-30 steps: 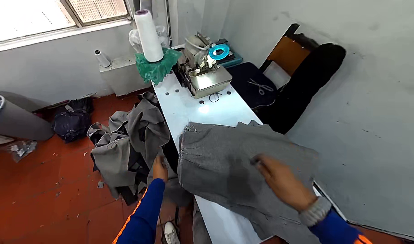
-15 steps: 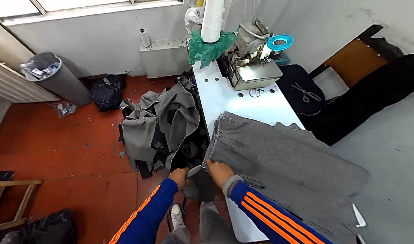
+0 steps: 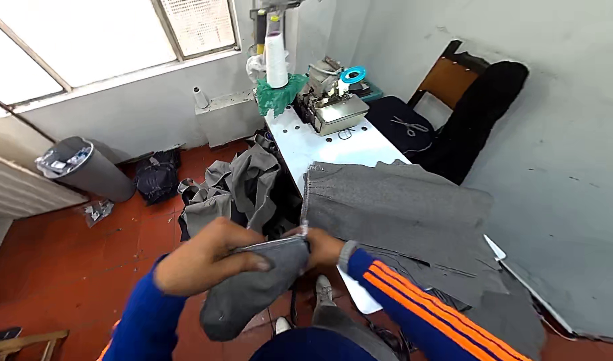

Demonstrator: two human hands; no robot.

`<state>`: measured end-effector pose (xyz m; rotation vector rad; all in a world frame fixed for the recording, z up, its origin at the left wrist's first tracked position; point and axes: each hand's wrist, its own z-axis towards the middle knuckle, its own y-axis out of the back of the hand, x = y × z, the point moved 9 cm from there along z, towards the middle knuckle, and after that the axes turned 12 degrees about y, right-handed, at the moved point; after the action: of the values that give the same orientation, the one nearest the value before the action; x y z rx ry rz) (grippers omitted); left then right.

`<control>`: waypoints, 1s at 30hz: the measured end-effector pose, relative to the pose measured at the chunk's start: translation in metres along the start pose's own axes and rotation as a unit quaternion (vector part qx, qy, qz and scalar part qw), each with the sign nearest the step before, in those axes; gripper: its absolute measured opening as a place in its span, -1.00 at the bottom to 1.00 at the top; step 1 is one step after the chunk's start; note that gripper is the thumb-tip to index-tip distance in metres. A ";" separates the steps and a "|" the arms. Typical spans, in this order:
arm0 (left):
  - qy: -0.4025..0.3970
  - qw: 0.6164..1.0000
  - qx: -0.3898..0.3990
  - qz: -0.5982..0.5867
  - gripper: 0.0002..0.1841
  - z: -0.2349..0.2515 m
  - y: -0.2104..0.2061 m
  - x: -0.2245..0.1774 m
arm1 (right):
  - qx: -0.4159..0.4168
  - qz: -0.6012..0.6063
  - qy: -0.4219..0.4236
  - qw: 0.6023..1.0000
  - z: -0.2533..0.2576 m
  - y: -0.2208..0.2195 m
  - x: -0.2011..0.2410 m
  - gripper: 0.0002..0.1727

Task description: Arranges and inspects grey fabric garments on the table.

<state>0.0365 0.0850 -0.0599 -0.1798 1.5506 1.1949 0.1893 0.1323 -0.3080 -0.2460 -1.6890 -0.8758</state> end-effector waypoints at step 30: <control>0.537 0.828 0.154 0.053 -0.18 0.097 -0.303 0.434 | 0.071 -0.132 -0.202 0.968 -0.073 0.133 -0.093 -0.64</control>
<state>0.1376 0.2128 -0.5725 -0.6362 2.7426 0.9090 0.3506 0.2030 -0.3319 -0.1068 -2.1918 -0.9377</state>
